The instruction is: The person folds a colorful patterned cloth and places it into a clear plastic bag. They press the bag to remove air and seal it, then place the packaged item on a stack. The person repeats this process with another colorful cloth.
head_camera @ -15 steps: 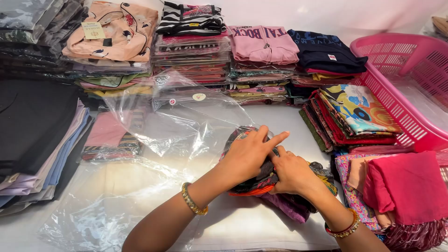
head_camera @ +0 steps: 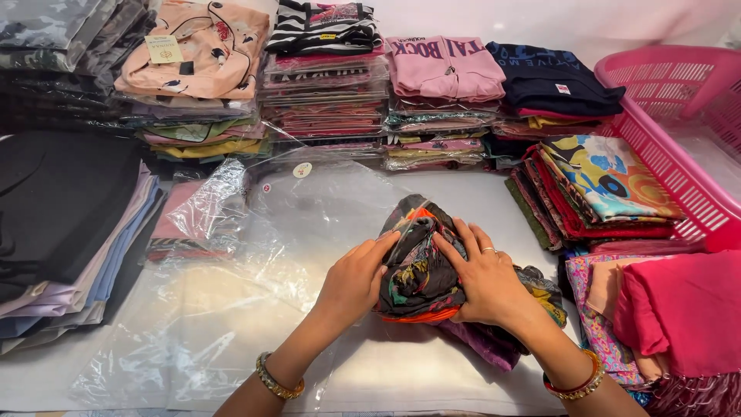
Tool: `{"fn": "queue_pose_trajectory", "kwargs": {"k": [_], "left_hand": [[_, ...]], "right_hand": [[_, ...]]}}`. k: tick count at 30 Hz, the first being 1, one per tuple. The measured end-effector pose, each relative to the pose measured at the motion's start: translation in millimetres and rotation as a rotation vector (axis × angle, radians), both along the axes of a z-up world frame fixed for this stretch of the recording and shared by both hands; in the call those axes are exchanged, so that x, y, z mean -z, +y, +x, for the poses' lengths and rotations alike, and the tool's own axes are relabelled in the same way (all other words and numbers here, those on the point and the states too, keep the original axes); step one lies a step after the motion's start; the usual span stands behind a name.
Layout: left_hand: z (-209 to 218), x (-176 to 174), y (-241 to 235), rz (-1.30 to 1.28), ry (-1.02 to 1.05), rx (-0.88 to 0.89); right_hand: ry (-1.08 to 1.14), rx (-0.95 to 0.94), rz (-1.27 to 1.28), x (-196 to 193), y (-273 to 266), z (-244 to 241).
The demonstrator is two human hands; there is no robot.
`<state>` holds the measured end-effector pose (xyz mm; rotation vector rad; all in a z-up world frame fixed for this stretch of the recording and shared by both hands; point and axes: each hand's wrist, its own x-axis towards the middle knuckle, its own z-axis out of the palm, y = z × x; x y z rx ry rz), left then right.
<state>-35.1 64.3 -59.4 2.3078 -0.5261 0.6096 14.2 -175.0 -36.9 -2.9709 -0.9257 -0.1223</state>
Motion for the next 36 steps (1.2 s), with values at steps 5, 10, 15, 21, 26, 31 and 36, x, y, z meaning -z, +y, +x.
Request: {"fn": "queue_pose_trajectory", "kwargs": {"k": [5, 10, 15, 21, 26, 31, 36], "left_hand": [[10, -19, -13, -0.132, 0.232, 0.07], [13, -26, -32, -0.085, 0.231, 0.163], [14, -29, -23, 0.087, 0.243, 0.071], [0, -37, -32, 0.108, 0.188, 0.059], [10, -13, -57, 0.041, 0.115, 0.055], [10, -12, -50, -0.06, 0.136, 0.059], [15, -3, -30, -0.21, 0.219, 0.205]], "right_hand": [[0.011, -0.086, -0.05, 6, -2, -2], [0.281, -0.01, -0.057, 9, -7, 11], [0.39, -0.002, 0.058, 18, -15, 36], [0.383, 0.08, -0.045, 6, 1, 22], [0.16, 0.078, -0.069, -7, 4, -4], [-0.147, -0.288, 0.262, 22, -11, -19], [-0.076, -0.394, 0.274, 35, -10, -10]]}}
